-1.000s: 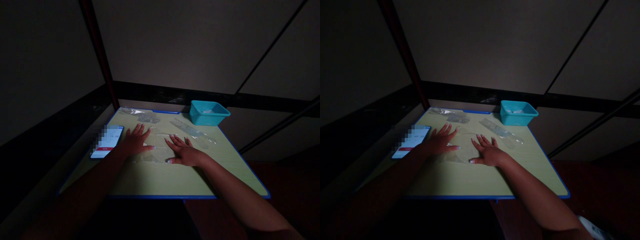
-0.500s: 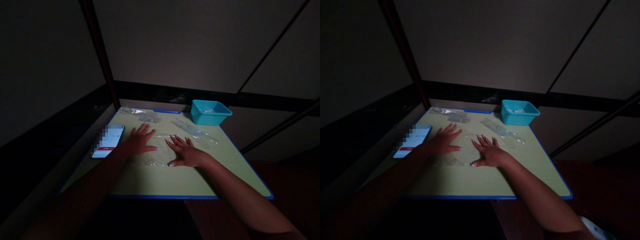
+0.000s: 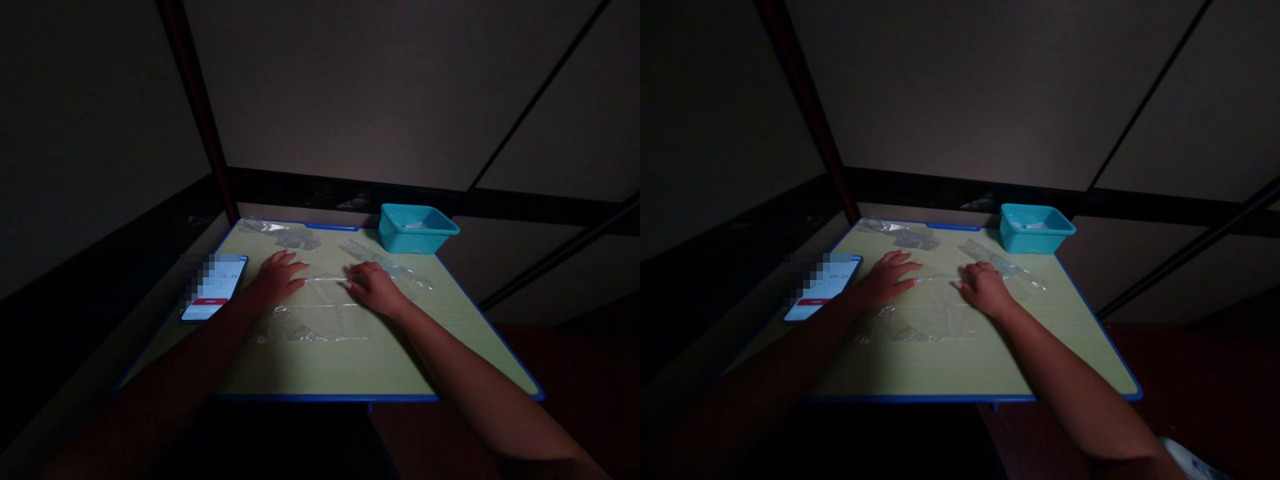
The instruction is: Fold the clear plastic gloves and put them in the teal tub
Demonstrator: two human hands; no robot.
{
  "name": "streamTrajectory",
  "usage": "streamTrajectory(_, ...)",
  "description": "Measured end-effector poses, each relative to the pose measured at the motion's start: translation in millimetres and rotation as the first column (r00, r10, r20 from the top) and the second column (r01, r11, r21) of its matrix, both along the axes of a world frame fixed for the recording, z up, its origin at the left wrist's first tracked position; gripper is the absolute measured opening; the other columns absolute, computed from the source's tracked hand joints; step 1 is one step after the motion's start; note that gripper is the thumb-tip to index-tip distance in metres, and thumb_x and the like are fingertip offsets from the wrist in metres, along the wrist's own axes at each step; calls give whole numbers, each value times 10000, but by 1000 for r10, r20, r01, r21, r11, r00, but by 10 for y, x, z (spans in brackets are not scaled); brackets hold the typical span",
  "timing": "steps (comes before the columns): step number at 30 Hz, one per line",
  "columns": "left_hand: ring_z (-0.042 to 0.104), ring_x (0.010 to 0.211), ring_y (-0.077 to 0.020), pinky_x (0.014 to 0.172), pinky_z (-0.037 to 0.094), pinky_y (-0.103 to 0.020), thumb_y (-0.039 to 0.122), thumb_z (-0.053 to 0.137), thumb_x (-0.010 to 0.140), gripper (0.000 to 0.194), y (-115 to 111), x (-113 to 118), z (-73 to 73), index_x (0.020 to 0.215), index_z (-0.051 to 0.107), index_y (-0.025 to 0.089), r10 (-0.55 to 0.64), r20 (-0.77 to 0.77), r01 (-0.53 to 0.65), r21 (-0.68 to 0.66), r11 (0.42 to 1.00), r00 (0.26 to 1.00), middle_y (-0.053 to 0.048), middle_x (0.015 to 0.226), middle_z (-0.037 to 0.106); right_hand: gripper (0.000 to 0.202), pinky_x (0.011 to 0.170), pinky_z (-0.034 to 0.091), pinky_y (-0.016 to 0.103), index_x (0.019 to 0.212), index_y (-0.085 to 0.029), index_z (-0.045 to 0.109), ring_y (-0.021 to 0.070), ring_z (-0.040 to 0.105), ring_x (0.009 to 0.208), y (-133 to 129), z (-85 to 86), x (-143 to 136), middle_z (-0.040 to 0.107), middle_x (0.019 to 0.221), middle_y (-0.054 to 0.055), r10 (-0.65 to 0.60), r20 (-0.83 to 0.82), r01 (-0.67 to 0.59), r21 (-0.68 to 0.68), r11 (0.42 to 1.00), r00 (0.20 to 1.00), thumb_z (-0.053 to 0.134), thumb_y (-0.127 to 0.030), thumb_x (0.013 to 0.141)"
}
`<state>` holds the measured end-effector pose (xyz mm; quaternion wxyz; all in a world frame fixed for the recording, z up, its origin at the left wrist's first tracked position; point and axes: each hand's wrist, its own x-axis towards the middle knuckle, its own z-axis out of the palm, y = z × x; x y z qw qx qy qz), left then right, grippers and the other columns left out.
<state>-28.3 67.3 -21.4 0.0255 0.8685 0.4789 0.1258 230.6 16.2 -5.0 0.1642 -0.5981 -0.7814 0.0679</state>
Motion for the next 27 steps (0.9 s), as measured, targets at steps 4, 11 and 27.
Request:
streamTrajectory(4,297,1330,-285,1063,256,-477,425,453,883,357,6,8,-3,1178,622,316,-93,17,93,-38,995,996,-40,1384,465,287,820,396,383,1048,-177,616,283,506,1038,112,-67,5,609,1069,114,-127,18,127,-25,992,992,565,-361,834)
streamTrajectory(11,373,1271,-257,1068,273,-427,414,523,837,385,43,20,-45,1177,617,259,-86,76,86,1,996,993,-59,1298,538,210,758,385,334,883,-185,627,239,520,922,169,-113,0,611,948,91,-136,23,137,-14,991,990,608,-379,804)
streamTrajectory(27,467,1191,-227,1043,346,-372,338,562,821,300,20,65,-41,1085,597,199,-148,182,146,26,989,972,-79,1195,580,238,655,446,309,815,-170,637,184,589,681,225,-234,-4,670,744,45,26,-392,-65,-86,994,920,578,-401,810)
